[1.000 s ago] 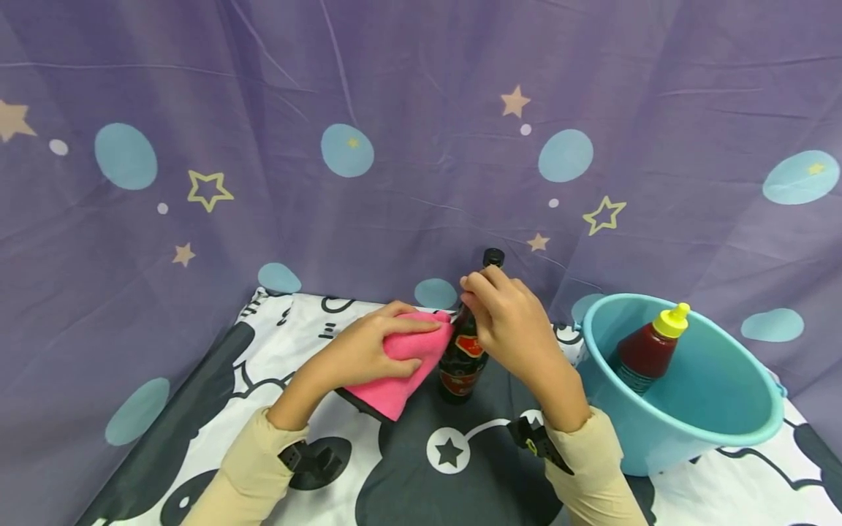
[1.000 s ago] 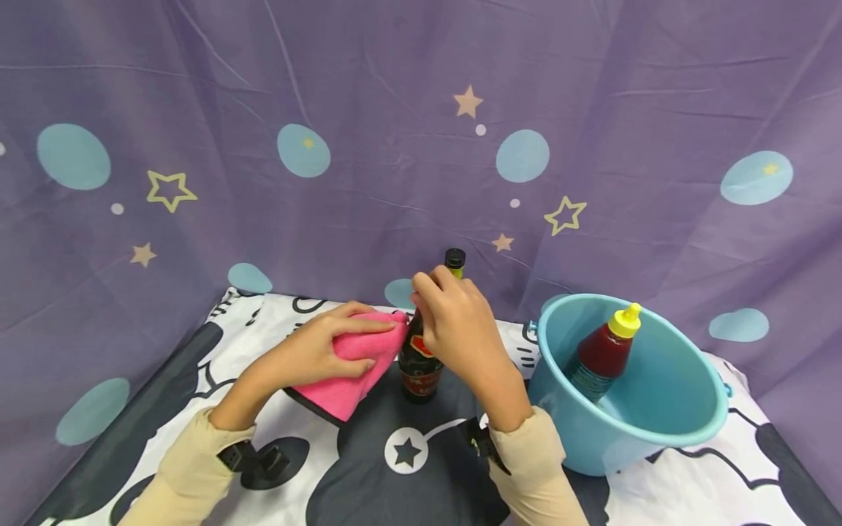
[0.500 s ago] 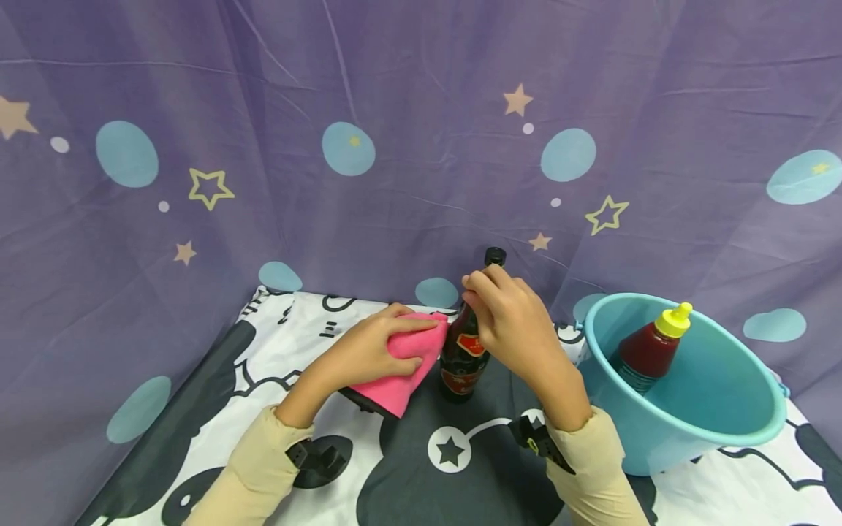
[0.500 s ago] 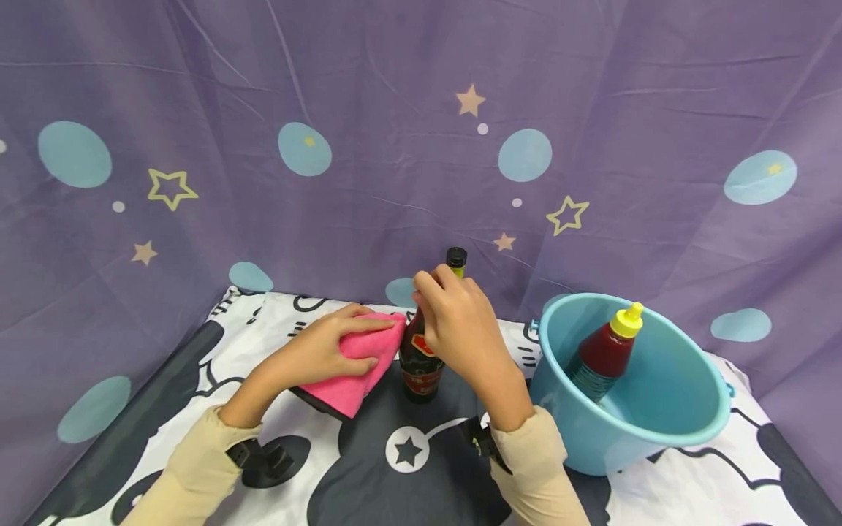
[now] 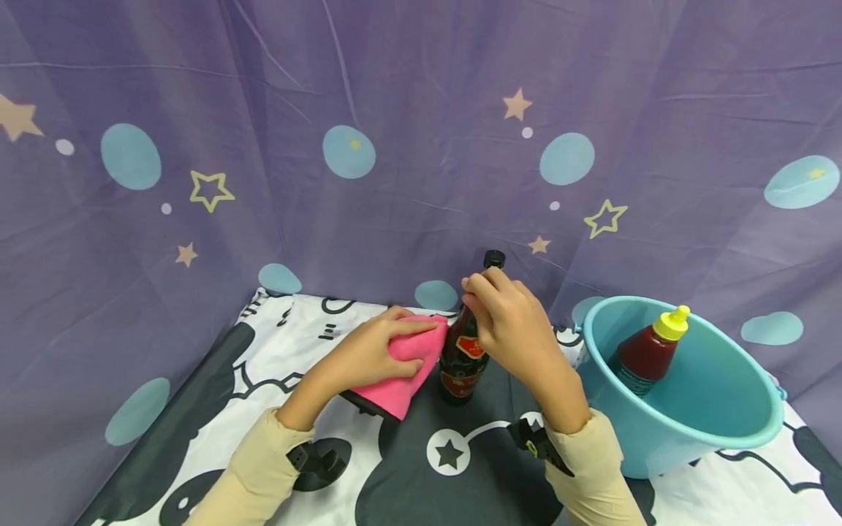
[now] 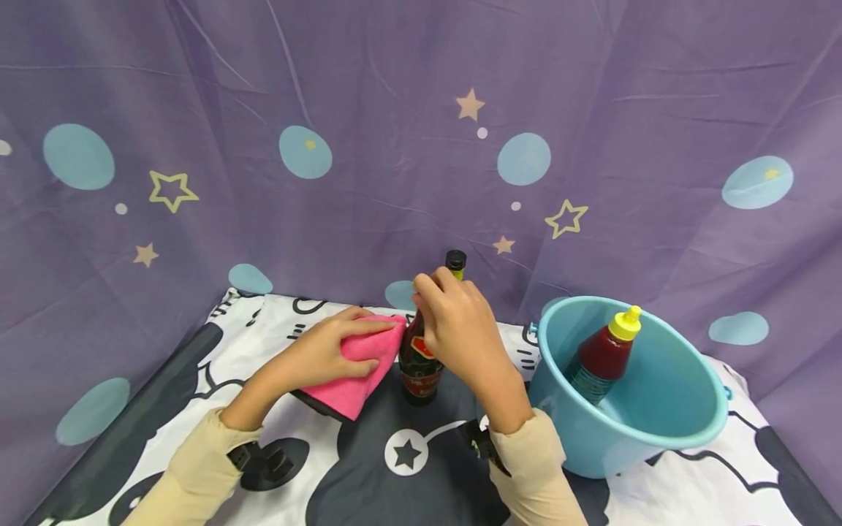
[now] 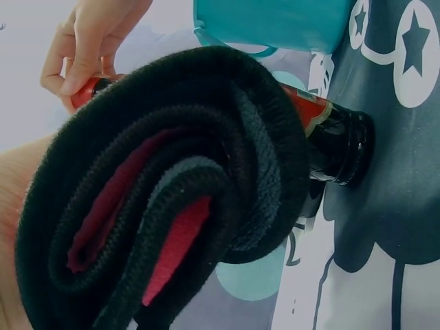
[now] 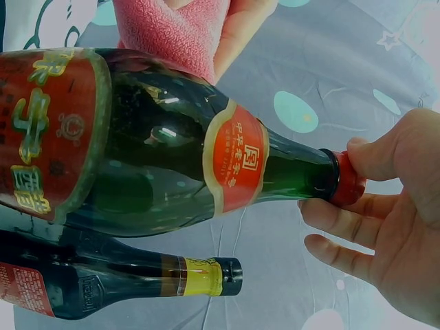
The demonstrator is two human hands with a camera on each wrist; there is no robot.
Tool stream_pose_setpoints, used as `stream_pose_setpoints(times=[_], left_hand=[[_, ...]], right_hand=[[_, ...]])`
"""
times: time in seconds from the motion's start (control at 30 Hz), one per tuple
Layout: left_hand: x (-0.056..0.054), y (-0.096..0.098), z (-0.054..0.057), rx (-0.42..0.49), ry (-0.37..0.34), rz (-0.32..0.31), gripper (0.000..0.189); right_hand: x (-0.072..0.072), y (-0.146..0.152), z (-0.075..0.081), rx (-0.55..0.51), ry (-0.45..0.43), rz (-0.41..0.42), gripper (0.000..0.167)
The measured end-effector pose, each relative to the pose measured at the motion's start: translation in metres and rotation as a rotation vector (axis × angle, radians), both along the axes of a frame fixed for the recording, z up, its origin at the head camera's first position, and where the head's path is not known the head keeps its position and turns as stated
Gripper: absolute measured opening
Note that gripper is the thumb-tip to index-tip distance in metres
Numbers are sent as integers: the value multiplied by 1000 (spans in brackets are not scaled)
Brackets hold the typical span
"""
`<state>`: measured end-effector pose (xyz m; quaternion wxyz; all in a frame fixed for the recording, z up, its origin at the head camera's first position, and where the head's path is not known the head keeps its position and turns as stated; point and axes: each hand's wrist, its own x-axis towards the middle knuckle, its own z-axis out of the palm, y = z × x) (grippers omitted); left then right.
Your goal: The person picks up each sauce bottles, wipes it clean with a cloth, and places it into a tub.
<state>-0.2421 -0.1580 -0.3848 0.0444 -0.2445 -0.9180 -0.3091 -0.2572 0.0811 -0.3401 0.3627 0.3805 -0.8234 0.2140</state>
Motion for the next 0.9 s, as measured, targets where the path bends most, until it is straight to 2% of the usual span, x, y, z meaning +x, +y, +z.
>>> stream_pose_setpoints(times=[0.27,0.57,0.73,0.9], left_hand=[[0,0,-2,5,32,5,61],[-1,-1,0,23,12,2,61],[-1,0,-1,40,-21,-1,60],[-4,0,-6,122,-100,-16,59]], right_hand=[[-1,-1,1,2,6,3,14],[-2,-2,3,3,2,-6,14],[-1,-2,2,-1,0,-13,15],[0,-1,0,0,-7,-18,15]])
